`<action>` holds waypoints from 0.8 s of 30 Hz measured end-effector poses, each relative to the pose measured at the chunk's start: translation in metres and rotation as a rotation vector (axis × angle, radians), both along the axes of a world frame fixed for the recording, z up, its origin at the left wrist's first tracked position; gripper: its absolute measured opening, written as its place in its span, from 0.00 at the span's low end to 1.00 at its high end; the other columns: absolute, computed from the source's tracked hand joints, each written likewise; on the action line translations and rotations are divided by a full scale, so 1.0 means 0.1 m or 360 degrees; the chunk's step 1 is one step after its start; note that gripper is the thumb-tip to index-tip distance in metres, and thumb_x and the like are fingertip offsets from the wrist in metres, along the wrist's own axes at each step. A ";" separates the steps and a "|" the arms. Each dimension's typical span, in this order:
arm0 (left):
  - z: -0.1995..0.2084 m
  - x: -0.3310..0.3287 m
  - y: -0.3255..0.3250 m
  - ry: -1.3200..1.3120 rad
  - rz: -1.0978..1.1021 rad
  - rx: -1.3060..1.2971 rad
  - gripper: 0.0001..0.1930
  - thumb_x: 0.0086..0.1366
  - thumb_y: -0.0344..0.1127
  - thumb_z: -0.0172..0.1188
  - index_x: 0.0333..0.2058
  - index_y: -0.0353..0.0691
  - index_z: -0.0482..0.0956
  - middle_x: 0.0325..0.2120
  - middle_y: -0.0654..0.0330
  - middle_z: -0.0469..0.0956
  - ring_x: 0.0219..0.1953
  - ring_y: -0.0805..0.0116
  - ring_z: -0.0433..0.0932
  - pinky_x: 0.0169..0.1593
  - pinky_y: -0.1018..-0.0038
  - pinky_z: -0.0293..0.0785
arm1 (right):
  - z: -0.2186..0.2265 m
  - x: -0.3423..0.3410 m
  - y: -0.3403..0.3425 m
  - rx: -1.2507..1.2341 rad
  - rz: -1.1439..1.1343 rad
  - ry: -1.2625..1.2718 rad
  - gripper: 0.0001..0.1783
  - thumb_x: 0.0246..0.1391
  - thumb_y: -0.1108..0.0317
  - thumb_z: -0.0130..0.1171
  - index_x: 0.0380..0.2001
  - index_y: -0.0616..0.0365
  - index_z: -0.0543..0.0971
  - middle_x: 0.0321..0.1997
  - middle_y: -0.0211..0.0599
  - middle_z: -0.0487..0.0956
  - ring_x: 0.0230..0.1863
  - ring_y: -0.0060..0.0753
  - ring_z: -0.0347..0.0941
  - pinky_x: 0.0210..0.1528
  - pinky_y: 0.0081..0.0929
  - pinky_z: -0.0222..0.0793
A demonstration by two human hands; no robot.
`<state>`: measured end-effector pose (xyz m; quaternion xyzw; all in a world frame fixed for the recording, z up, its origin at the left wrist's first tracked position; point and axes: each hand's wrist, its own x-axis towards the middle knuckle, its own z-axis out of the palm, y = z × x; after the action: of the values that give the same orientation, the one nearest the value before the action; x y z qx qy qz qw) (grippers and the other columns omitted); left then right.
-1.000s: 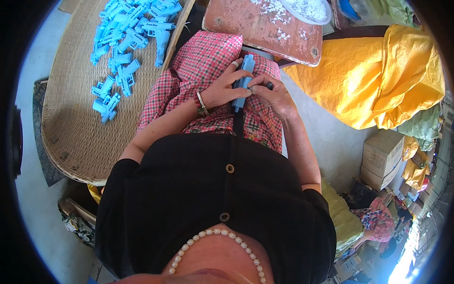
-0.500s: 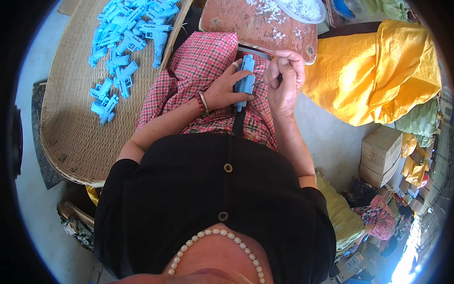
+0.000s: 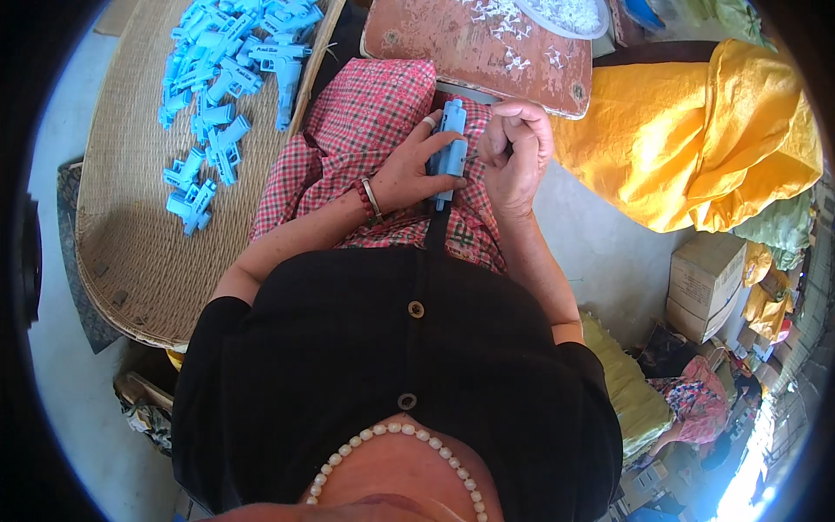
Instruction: The person assembles toy guns by taking gun bodies from a basket, inserting small plastic pieces into them using a small tool, and throwing the assembled toy guns into a large yellow bag.
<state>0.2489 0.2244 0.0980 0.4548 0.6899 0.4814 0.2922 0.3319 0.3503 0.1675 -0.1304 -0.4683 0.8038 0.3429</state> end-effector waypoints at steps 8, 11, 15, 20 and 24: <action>-0.02 -0.01 -0.02 0.0136 0.0112 -0.0032 0.33 0.47 0.47 0.66 0.52 0.43 0.68 0.57 0.30 0.52 0.55 0.34 0.62 0.56 0.60 0.65 | -0.13 -0.15 -0.18 0.0244 0.0000 -0.0084 0.07 0.55 0.76 0.44 0.30 0.63 0.73 0.15 0.24 0.61 0.14 0.12 0.49 0.15 0.16 0.42; -0.03 -0.08 -0.07 0.0282 0.0079 0.0064 0.33 0.49 0.46 0.66 0.53 0.43 0.67 0.55 0.34 0.57 0.57 0.38 0.61 0.57 0.59 0.63 | -0.01 -0.13 -0.11 0.0139 0.0001 -0.0141 0.07 0.55 0.76 0.44 0.30 0.63 0.74 0.15 0.22 0.61 0.15 0.11 0.50 0.16 0.15 0.43; 0.28 -0.39 -0.20 -0.0058 0.0015 0.0327 0.21 0.55 0.38 0.62 0.47 0.37 0.72 0.45 0.48 0.72 0.49 0.56 0.72 0.51 0.68 0.69 | 0.02 0.09 0.05 0.1058 0.0126 -0.0714 0.10 0.55 0.73 0.49 0.39 0.60 0.76 0.24 0.31 0.73 0.22 0.19 0.66 0.24 0.18 0.62; -0.10 -1.65 -0.18 0.0789 0.1034 0.0459 0.07 0.57 0.26 0.52 0.34 0.38 0.76 0.34 0.49 0.76 0.39 0.50 0.74 0.45 0.63 0.69 | -0.10 0.27 -0.14 0.1782 0.0239 -0.1364 0.21 0.48 0.70 0.58 0.48 0.58 0.72 0.37 0.42 0.77 0.35 0.25 0.74 0.39 0.22 0.70; -1.06 -2.77 -0.52 0.1308 0.0956 -0.0359 0.17 0.58 0.39 0.55 0.44 0.38 0.75 0.44 0.46 0.74 0.49 0.46 0.70 0.54 0.57 0.63 | 0.02 0.49 0.14 0.1121 0.0156 -0.1494 0.25 0.45 0.72 0.59 0.50 0.56 0.69 0.33 0.39 0.74 0.32 0.21 0.71 0.36 0.21 0.68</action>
<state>-0.0277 0.1726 -0.0078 0.3540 0.8953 0.2485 -0.1066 0.3807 0.3640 0.1695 -0.3287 -0.8143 0.4710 0.0841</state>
